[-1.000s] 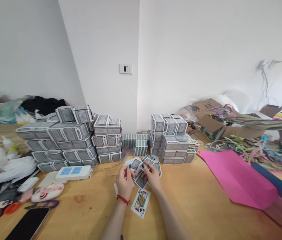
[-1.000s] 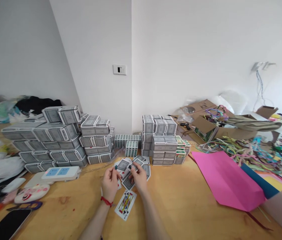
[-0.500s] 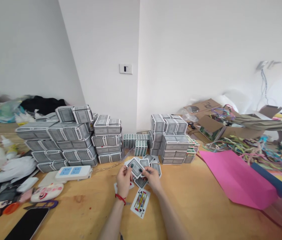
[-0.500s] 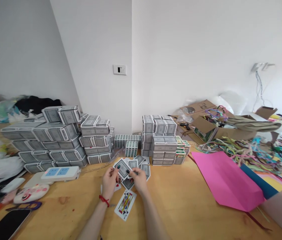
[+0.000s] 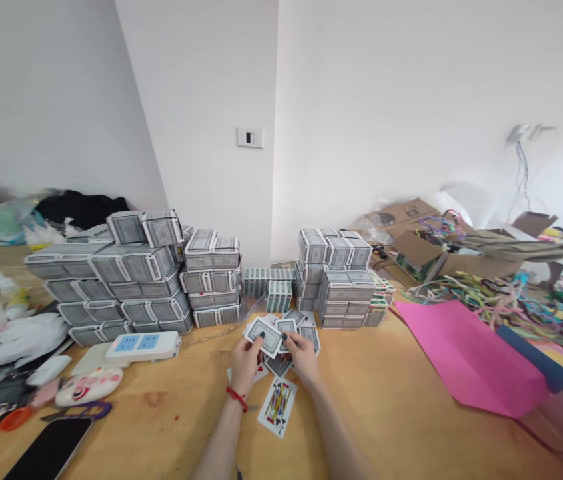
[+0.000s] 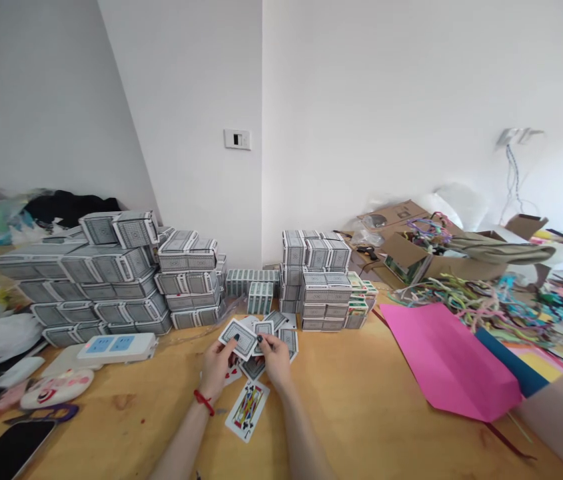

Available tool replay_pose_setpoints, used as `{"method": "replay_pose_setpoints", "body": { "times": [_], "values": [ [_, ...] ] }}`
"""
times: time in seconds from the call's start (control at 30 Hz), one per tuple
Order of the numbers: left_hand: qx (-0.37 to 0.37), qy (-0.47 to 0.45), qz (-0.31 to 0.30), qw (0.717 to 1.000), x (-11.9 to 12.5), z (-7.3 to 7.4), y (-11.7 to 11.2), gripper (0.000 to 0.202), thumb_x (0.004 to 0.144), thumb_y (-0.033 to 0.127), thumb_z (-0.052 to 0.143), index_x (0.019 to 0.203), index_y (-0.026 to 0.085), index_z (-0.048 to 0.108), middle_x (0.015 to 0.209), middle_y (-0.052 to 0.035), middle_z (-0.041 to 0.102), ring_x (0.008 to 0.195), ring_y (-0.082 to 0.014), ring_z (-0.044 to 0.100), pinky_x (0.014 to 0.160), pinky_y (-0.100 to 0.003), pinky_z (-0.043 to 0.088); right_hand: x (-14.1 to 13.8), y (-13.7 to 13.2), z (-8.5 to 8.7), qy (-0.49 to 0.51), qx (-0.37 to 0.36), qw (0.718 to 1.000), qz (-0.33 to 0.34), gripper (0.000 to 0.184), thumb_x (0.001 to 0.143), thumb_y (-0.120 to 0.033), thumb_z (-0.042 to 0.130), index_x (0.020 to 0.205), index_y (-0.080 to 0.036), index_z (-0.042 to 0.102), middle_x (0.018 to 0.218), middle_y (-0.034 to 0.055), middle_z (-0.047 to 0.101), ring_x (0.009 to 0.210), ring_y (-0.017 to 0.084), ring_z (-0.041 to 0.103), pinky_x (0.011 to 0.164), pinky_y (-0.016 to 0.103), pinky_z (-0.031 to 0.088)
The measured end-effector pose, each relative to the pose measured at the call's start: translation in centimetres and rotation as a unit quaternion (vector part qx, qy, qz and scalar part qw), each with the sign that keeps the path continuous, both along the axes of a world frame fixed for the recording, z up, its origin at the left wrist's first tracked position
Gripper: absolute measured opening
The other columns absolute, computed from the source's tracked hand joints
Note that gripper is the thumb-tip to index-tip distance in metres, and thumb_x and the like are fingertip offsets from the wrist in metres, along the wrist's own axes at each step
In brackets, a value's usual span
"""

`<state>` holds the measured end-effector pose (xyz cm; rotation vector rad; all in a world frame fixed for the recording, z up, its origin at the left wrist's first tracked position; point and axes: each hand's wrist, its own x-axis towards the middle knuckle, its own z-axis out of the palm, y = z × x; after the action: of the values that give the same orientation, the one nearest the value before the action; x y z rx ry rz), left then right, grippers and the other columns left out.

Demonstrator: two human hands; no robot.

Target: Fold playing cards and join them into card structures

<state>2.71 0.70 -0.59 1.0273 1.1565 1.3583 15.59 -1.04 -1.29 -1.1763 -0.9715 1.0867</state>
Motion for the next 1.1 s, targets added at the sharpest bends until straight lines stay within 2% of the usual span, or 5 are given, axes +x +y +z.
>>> {"method": "replay_pose_setpoints", "body": {
  "times": [0.13, 0.3, 0.53, 0.83, 1.1],
  "values": [
    [-0.006, -0.018, -0.009, 1.0, -0.04, -0.12, 0.04, 0.024, 0.06, 0.037, 0.059, 0.063, 0.014, 0.052, 0.044, 0.0053, 0.051, 0.039, -0.0093, 0.049, 0.038, -0.02, 0.038, 0.05, 0.19, -0.28, 0.044, 0.023, 0.999, -0.015, 0.056, 0.065, -0.034, 0.055, 0.119, -0.024, 0.042, 0.088, 0.0025, 0.06, 0.039, 0.007, 0.045, 0.042, 0.023, 0.042],
    [0.006, -0.021, -0.053, 0.998, 0.15, -0.27, -0.12, 0.028, 0.061, 0.034, 0.058, 0.079, 0.013, 0.054, 0.058, -0.001, 0.062, 0.05, -0.0135, 0.059, 0.044, -0.022, 0.044, -0.27, 0.36, -0.44, 0.085, 0.038, 0.995, -0.032, 0.074, 0.065, -0.03, 0.055, 0.13, -0.027, 0.019, 0.09, 0.003, 0.06, 0.038, 0.007, 0.047, 0.038, 0.022, 0.041],
    [0.009, 0.061, -0.078, 0.995, 0.35, -0.41, -0.25, 0.022, 0.065, 0.037, 0.051, 0.063, 0.016, 0.048, 0.047, 0.0029, 0.056, 0.038, -0.0097, 0.05, 0.04, -0.021, 0.038, -0.31, 0.5, -0.59, 0.114, 0.023, 0.993, -0.008, 0.046, 0.064, -0.03, 0.056, 0.107, -0.02, 0.046, 0.058, -0.0045, 0.055, 0.035, 0.009, 0.044, 0.036, 0.023, 0.041],
    [0.017, 0.101, -0.095, 0.99, 0.44, -0.45, -0.36, 0.021, 0.066, 0.037, 0.05, 0.061, 0.017, 0.045, 0.047, 0.0035, 0.054, 0.039, -0.0103, 0.049, 0.041, -0.022, 0.037, -0.44, 0.5, -0.6, 0.116, 0.014, 0.993, -0.028, 0.028, 0.067, -0.046, 0.053, 0.076, -0.02, 0.051, 0.04, -0.0088, 0.041, 0.029, 0.008, 0.039, 0.032, 0.02, 0.036],
    [0.069, 0.17, -0.097, 0.978, 0.43, -0.16, -0.52, 0.023, 0.067, 0.036, 0.053, 0.078, 0.017, 0.055, 0.057, 0.0015, 0.058, 0.051, -0.0129, 0.053, 0.051, -0.023, 0.041, -0.57, -0.08, 0.06, 0.039, 0.015, 0.999, -0.009, 0.031, 0.065, -0.048, 0.056, 0.067, -0.018, 0.049, 0.041, -0.0056, 0.051, 0.031, 0.008, 0.044, 0.035, 0.019, 0.037]
  ]
}}
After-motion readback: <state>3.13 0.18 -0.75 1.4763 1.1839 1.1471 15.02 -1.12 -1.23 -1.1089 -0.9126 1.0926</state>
